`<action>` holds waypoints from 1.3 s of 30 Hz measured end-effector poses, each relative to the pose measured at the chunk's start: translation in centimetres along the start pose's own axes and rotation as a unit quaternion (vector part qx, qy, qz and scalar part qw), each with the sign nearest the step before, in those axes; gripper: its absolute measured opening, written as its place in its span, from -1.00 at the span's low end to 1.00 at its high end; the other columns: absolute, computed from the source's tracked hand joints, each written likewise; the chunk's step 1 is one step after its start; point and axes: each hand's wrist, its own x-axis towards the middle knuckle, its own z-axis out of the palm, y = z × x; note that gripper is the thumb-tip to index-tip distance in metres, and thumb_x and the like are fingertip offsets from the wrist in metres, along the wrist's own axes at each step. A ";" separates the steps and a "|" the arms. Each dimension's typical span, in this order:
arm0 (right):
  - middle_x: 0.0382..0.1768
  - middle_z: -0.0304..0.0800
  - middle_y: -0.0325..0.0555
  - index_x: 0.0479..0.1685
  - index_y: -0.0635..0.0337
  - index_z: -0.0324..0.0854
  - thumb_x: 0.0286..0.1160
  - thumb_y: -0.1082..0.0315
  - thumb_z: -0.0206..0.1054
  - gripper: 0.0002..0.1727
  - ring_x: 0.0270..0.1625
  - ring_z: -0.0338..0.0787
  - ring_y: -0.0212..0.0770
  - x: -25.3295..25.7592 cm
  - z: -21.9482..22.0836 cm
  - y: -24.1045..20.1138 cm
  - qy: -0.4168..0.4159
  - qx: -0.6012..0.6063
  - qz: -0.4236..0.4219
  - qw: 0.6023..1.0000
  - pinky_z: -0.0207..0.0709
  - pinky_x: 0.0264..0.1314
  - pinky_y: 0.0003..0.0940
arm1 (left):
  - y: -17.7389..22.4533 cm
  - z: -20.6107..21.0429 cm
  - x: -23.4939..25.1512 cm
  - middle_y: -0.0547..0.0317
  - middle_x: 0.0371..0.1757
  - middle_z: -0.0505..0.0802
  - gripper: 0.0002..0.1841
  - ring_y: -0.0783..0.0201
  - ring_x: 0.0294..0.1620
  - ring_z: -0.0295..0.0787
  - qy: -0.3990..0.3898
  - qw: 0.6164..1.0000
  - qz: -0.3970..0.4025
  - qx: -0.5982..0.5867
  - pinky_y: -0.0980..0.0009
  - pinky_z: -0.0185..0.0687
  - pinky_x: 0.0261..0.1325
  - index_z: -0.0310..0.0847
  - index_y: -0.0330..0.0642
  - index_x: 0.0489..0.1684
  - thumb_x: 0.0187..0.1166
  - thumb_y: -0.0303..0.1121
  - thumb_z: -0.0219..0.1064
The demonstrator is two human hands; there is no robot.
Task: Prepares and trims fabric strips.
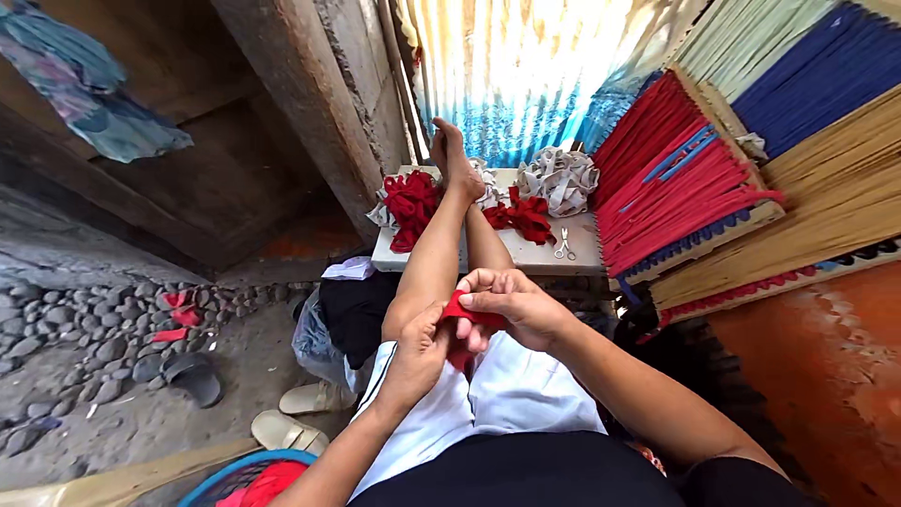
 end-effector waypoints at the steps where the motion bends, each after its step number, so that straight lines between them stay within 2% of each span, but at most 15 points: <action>1: -0.36 0.87 0.11 0.05 0.31 0.55 0.75 0.48 0.10 -0.86 -0.45 0.87 -0.17 0.7 -0.5 0.1 0.019 0.007 0.011 1.000 0.78 -0.33 -0.35 | -0.7 0.0 0.0 0.13 -0.27 0.86 -0.82 0.29 -0.29 0.86 -0.002 0.998 -0.037 -0.045 0.32 0.88 -0.09 0.64 -0.40 0.01 0.76 -0.57 0.10; 4: -0.32 0.83 0.01 0.16 0.29 0.53 0.77 0.46 0.10 -0.82 -0.39 0.85 -0.20 3.8 -3.8 0.4 0.097 -0.037 0.024 0.994 0.79 -0.26 -0.30 | -2.2 -0.4 0.2 0.04 -0.40 0.87 -0.75 0.19 -0.45 0.87 -0.011 0.968 -0.172 -0.182 0.19 0.91 -0.18 0.61 -0.46 0.06 0.82 -0.50 0.02; 7: -0.36 0.84 -0.04 0.15 0.38 0.51 0.77 0.47 0.08 -0.80 -0.47 0.81 -0.28 7.4 -10.4 1.6 0.215 -0.162 0.025 0.963 0.73 -0.35 -0.36 | -2.7 -1.9 1.2 0.11 -0.48 0.84 -0.71 0.25 -0.52 0.83 0.031 0.940 -0.221 -0.258 0.26 0.89 -0.26 0.62 -0.41 0.09 0.84 -0.47 -0.05; 10: -0.21 0.82 0.14 0.14 0.46 0.60 0.68 0.46 0.17 -0.75 -0.31 0.83 -0.09 9.9 -19.1 2.4 0.326 -0.354 0.045 0.875 0.75 -0.18 -0.15 | -4.5 -3.9 2.1 0.33 -0.69 0.60 -0.65 0.49 -0.76 0.49 0.061 0.904 -0.231 -0.354 0.55 0.55 -0.63 0.68 -0.29 0.04 0.83 -0.38 -0.09; 11: -0.11 0.83 0.23 0.14 0.45 0.65 0.65 0.44 0.19 -0.72 -0.17 0.87 0.05 10.5 -21.7 2.2 0.353 -0.419 0.060 0.834 0.76 -0.03 0.02 | -5.4 -4.4 2.1 0.38 -0.72 0.55 -0.64 0.53 -0.80 0.41 0.061 0.887 -0.230 -0.396 0.61 0.44 -0.70 0.68 -0.28 0.06 0.83 -0.36 -0.10; 13: 0.10 0.78 0.38 0.15 0.42 0.70 0.62 0.44 0.19 -0.71 0.20 0.78 0.29 11.3 -25.1 1.1 0.390 -0.505 0.092 0.764 0.56 0.29 0.30 | -6.9 -4.9 1.7 0.41 -0.74 0.52 -0.63 0.56 -0.84 0.38 0.055 0.857 -0.227 -0.459 0.63 0.41 -0.73 0.66 -0.23 0.10 0.86 -0.29 -0.11; 15: 0.21 0.74 0.40 0.20 0.39 0.68 0.53 0.49 0.21 -0.67 0.34 0.70 0.37 12.1 -27.7 0.5 0.410 -0.559 0.111 0.712 0.49 0.35 0.39 | -7.8 -4.9 1.1 0.40 -0.74 0.54 -0.65 0.54 -0.84 0.42 0.038 0.846 -0.220 -0.484 0.60 0.46 -0.73 0.70 -0.21 0.11 0.86 -0.21 0.00; 17: 0.34 0.67 0.37 0.33 0.38 0.63 0.47 0.49 0.28 -0.58 0.44 0.64 0.35 13.2 -30.1 0.6 0.408 -0.586 0.120 0.689 0.46 0.42 0.38 | -8.3 -4.6 0.8 0.37 -0.71 0.59 -0.65 0.51 -0.80 0.47 0.024 0.859 -0.205 -0.468 0.57 0.52 -0.68 0.74 -0.21 0.08 0.83 -0.18 0.09; 21: 0.60 0.40 0.42 0.72 0.19 0.36 0.38 0.09 0.58 -0.14 0.64 0.38 0.45 15.0 -33.9 3.1 0.356 -0.610 0.107 0.700 0.28 0.60 0.41 | -8.9 -4.6 0.9 0.32 -0.68 0.64 -0.66 0.47 -0.73 0.57 0.006 0.868 -0.185 -0.460 0.52 0.60 -0.58 0.77 -0.25 0.03 0.80 -0.19 0.15; 23: 0.52 0.49 0.41 0.66 0.13 0.47 0.39 0.25 0.54 -0.26 0.55 0.46 0.48 15.3 -33.6 4.2 0.342 -0.637 0.108 0.682 0.31 0.50 0.46 | -8.9 -4.7 1.0 0.31 -0.66 0.66 -0.67 0.47 -0.72 0.58 0.000 0.864 -0.187 -0.467 0.52 0.62 -0.56 0.77 -0.25 0.04 0.80 -0.20 0.16; 25: 0.36 0.66 0.38 0.40 0.26 0.64 0.45 0.47 0.38 -0.53 0.44 0.62 0.41 15.4 -32.6 4.1 0.340 -0.649 0.114 0.671 0.42 0.45 0.39 | -8.8 -4.6 1.1 0.32 -0.66 0.65 -0.68 0.47 -0.72 0.58 0.002 0.869 -0.191 -0.457 0.52 0.63 -0.56 0.77 -0.24 0.03 0.80 -0.20 0.16; 29: 0.20 0.77 0.36 0.16 0.37 0.76 0.52 0.46 0.31 -0.70 0.37 0.70 0.32 15.6 -31.7 1.0 0.379 -0.571 0.067 0.725 0.44 0.46 0.35 | -8.8 -4.5 0.7 0.33 -0.67 0.63 -0.68 0.46 -0.72 0.58 -0.004 0.875 -0.188 -0.446 0.50 0.65 -0.56 0.77 -0.24 0.04 0.81 -0.21 0.15; 31: 0.07 0.84 0.26 0.08 0.35 0.78 0.51 0.43 0.32 -0.73 0.22 0.79 0.16 15.7 -31.8 -1.5 0.401 -0.504 0.017 0.765 0.55 0.37 0.21 | -8.8 -4.7 0.7 0.32 -0.67 0.63 -0.68 0.46 -0.72 0.58 -0.005 0.876 -0.184 -0.445 0.51 0.64 -0.56 0.77 -0.25 0.04 0.81 -0.21 0.15; 34: -0.10 0.81 0.10 0.09 0.36 0.71 0.66 0.34 0.25 -0.73 -0.07 0.78 -0.15 14.9 -31.5 -4.8 0.390 -0.374 -0.026 0.841 0.65 0.09 -0.11 | -8.7 -4.7 0.6 0.31 -0.68 0.61 -0.68 0.46 -0.74 0.56 -0.001 0.877 -0.183 -0.444 0.50 0.63 -0.58 0.76 -0.28 0.02 0.81 -0.23 0.15; 39: -0.10 0.80 -0.05 0.21 0.23 0.64 0.82 0.20 0.10 -0.67 -0.08 0.80 -0.20 13.0 -30.3 -6.8 0.362 -0.175 -0.045 0.915 0.73 0.01 -0.16 | -8.8 -4.6 0.6 0.31 -0.68 0.60 -0.68 0.47 -0.73 0.55 -0.014 0.880 -0.181 -0.439 0.51 0.63 -0.57 0.76 -0.27 0.04 0.81 -0.22 0.15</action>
